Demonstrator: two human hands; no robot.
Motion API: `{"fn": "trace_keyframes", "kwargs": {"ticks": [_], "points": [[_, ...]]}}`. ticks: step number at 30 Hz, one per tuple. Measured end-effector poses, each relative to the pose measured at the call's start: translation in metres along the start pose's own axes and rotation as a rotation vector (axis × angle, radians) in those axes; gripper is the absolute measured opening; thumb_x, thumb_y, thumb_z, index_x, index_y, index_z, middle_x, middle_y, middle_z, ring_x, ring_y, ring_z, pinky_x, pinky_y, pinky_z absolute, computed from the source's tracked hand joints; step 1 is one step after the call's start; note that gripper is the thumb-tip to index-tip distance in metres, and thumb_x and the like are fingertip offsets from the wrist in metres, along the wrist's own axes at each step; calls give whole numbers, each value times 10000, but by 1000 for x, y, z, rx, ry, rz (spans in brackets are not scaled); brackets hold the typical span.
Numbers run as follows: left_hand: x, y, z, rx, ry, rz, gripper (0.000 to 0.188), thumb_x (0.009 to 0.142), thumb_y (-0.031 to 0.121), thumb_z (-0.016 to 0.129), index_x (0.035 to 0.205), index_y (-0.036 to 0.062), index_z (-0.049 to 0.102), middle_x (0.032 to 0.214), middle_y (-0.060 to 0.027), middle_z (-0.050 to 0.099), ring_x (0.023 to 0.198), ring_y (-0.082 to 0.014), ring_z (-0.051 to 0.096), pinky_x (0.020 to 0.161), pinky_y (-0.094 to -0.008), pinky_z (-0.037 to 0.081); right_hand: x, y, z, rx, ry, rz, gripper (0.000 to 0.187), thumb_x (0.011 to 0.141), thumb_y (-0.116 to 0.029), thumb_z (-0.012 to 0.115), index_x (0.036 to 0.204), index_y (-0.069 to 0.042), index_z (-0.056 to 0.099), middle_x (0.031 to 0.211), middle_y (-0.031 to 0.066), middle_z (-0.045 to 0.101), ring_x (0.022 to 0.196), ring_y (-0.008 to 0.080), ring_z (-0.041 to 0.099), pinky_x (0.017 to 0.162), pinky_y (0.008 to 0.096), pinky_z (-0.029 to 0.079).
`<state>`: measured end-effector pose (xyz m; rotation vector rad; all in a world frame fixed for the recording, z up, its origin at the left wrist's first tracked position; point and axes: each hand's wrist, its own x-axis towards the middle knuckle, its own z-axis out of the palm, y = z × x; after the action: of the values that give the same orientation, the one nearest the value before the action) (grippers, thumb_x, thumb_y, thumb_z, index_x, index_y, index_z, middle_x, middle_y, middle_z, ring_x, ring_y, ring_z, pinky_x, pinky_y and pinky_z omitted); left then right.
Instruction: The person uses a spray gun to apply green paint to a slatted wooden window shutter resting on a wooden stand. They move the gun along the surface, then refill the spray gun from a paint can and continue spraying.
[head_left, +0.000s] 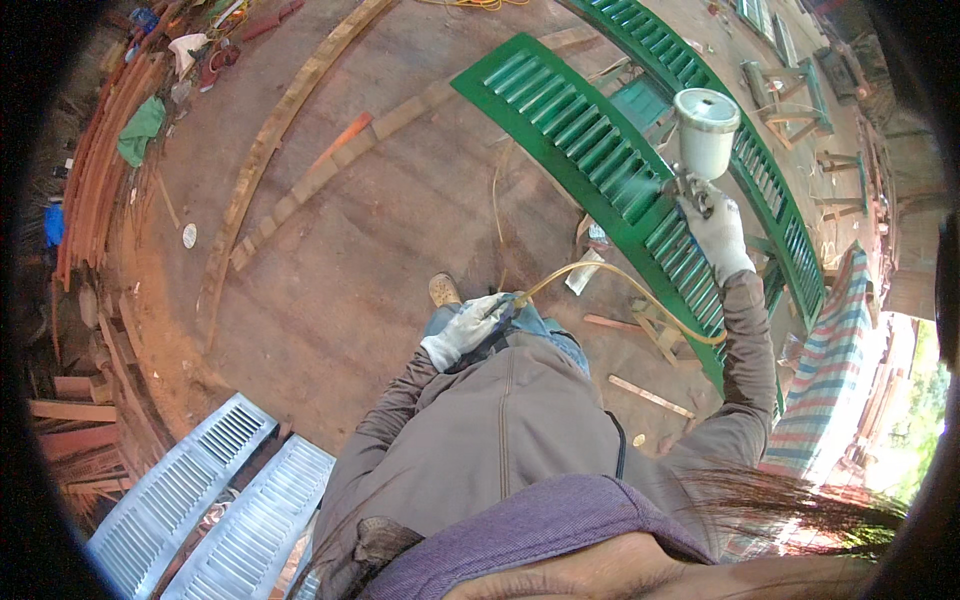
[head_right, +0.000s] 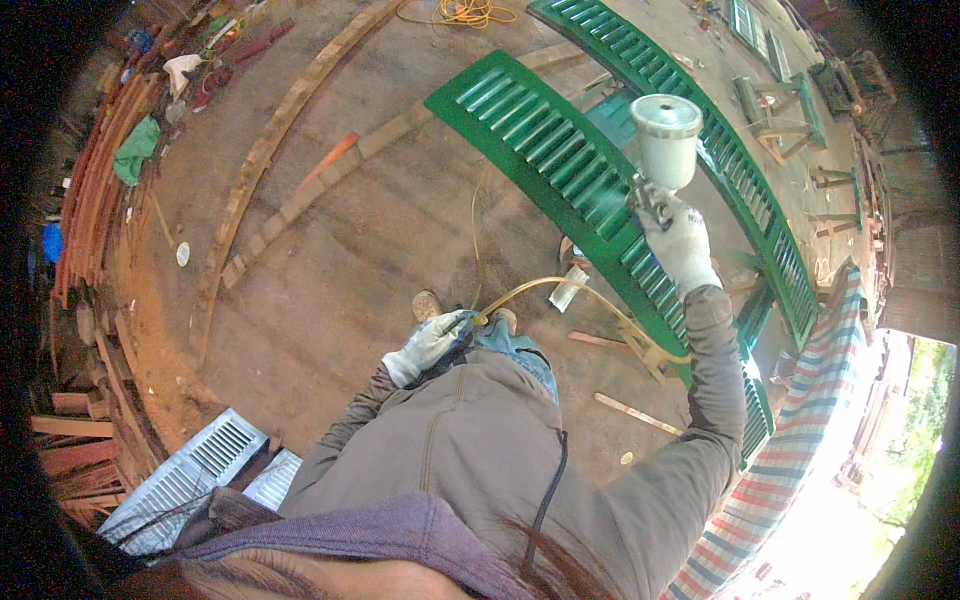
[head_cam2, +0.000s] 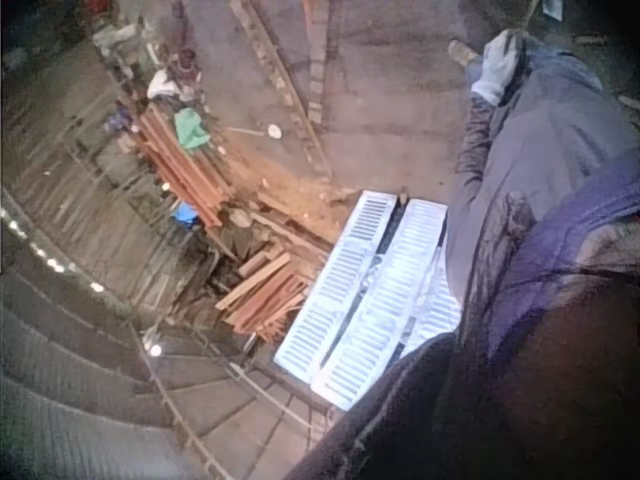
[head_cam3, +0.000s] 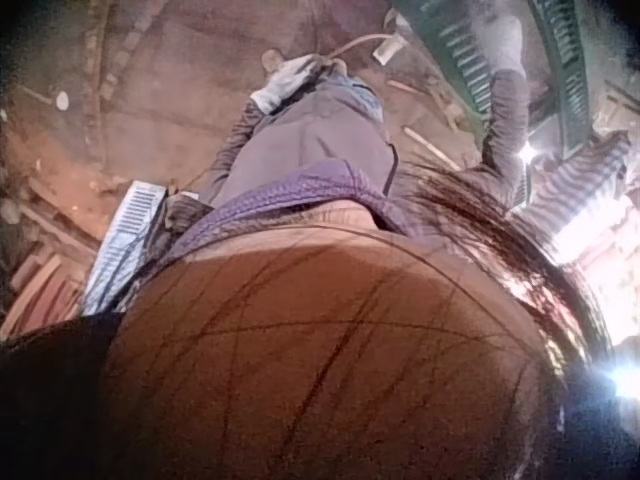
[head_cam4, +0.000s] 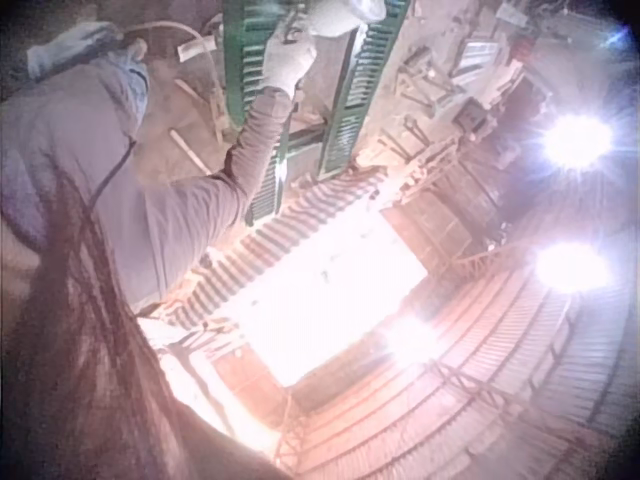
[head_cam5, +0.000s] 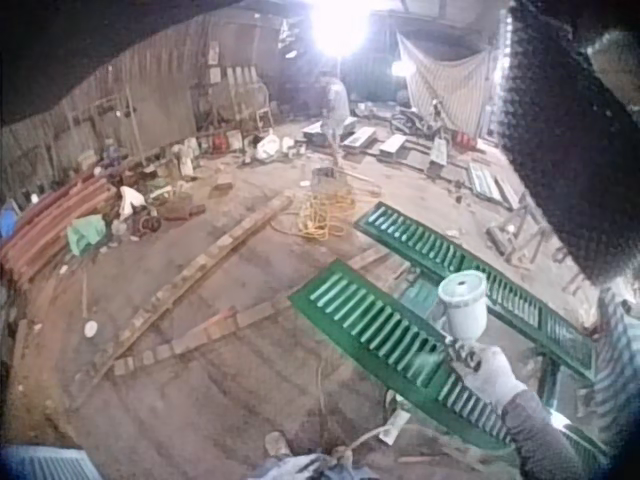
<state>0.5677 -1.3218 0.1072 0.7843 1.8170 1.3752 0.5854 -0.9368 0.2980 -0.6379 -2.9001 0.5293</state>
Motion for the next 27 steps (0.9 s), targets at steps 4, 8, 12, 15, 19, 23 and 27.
{"fn": "trace_keyframes", "kwargs": {"ticks": [4, 8, 12, 15, 19, 23, 27], "points": [[-2, -20, -9, 29, 66, 47, 356, 981, 230, 493, 1242, -2, 563, 1149, -158, 655, 1028, -279, 641, 882, -348, 488, 21, 10, 5, -184, 220, -42, 432, 869, -257, 625, 1273, -110, 581, 974, 183, 674, 951, 350, 643, 806, 426, 497], [0, -3, -28, -31, 45, -19, 354, 977, 234, 504, 1221, -12, 577, 1127, -158, 665, 1035, -287, 640, 876, -349, 488, 26, 5, 7, -144, 223, -33, 428, 859, -255, 645, 1239, -64, 596, 1005, 186, 671, 940, 352, 644, 809, 419, 498], [3, -1, -43, -84, 8, -80, 359, 972, 250, 513, 1209, -9, 587, 1105, -163, 672, 1044, -307, 635, 877, -361, 487, 17, -9, 6, 17, 3, 68, 428, 843, -231, 685, 1212, -29, 601, 943, 162, 665, 815, 308, 639, 721, 371, 512], [1, -11, -51, 79, 56, 9, 364, 966, 264, 522, 1206, 0, 592, 1109, -174, 667, 1046, -313, 633, 876, -365, 488, 1, -24, 11, 434, -113, 114, 422, 849, -137, 720, 1214, 17, 572, 853, 66, 646, 659, 157, 606, 547, 290, 514], [4, -27, -59, 90, 65, 23, 373, 958, 281, 533, 1205, 10, 596, 1118, -181, 661, 1055, -317, 628, 874, -362, 488, 13, -57, 6, 537, -265, 181, 409, 862, -106, 707, 1224, 22, 569, 917, 34, 657, 709, 119, 619, 563, 236, 510], [6, -23, -73, 60, 18, 18, 367, 954, 287, 540, 1196, 18, 606, 1112, -177, 664, 1048, -320, 630, 873, -359, 489, 41, -26, 29, -4, 158, -21, 377, 831, -217, 708, 1136, -9, 631, 834, 150, 683, 738, 190, 657, 678, 322, 500], [5, -16, -92, 47, -14, -16, 358, 951, 286, 544, 1185, 24, 616, 1103, -174, 668, 1034, -317, 637, 867, -357, 490, 53, -25, 30, -80, 340, -58, 359, 848, -273, 676, 1134, -57, 653, 905, 165, 694, 872, 345, 663, 762, 393, 508]]}}
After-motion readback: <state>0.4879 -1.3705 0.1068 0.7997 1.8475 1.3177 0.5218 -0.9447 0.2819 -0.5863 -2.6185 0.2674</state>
